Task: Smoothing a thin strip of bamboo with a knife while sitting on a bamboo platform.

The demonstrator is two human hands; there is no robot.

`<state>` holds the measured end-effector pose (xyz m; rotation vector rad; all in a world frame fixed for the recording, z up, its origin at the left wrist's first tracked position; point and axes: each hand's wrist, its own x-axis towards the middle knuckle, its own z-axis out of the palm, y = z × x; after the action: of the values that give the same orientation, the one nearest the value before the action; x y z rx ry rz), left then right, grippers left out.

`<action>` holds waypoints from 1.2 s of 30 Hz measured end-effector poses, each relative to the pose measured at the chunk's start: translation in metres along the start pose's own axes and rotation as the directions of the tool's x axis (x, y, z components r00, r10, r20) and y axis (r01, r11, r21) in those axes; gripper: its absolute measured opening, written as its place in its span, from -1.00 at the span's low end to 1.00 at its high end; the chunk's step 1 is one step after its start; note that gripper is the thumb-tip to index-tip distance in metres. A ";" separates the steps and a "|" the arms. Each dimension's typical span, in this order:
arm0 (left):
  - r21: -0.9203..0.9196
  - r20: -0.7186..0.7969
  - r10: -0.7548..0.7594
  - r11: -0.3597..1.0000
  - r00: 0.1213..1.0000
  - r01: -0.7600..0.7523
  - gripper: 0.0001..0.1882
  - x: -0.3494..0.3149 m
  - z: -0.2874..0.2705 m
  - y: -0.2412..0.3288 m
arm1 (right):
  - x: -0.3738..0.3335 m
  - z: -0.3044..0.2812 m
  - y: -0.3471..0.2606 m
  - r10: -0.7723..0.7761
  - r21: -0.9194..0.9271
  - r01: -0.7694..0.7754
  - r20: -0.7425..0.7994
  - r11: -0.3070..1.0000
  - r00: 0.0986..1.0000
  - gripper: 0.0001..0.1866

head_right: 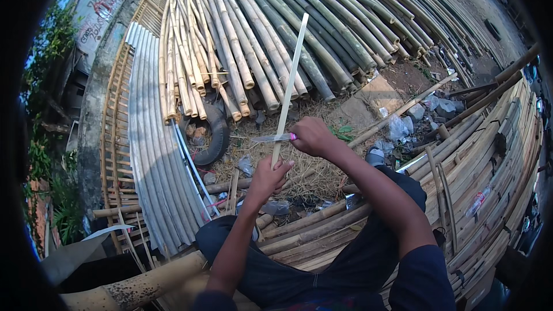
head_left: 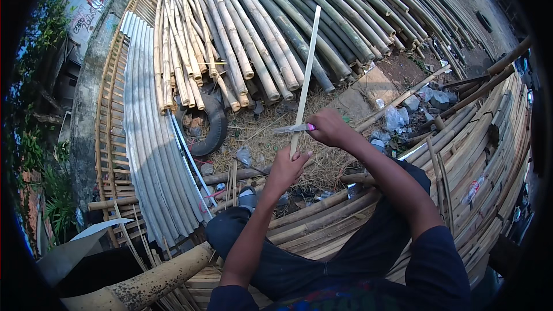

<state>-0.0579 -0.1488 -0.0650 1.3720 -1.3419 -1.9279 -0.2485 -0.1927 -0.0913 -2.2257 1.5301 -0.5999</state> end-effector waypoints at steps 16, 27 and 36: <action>-0.047 0.024 -0.009 0.999 1.000 0.010 -0.62 -0.007 0.009 0.004 | 0.002 -0.005 0.018 -0.015 0.015 0.018 -0.180 1.000 0.984 -0.74; 0.016 0.095 0.016 1.000 0.995 -0.018 -0.63 -0.017 0.021 0.008 | 0.014 -0.039 0.052 0.196 0.026 -0.199 -0.343 0.980 0.919 -0.75; -0.423 0.202 -0.045 0.897 0.978 0.128 -0.65 -0.011 0.001 0.009 | 0.004 -0.008 -0.003 -0.020 0.082 0.031 -0.130 0.996 0.991 -0.76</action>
<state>-0.0556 -0.1438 -0.0520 1.0641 -0.8524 -2.2893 -0.2492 -0.1963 -0.0821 -2.1841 1.5104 -0.8145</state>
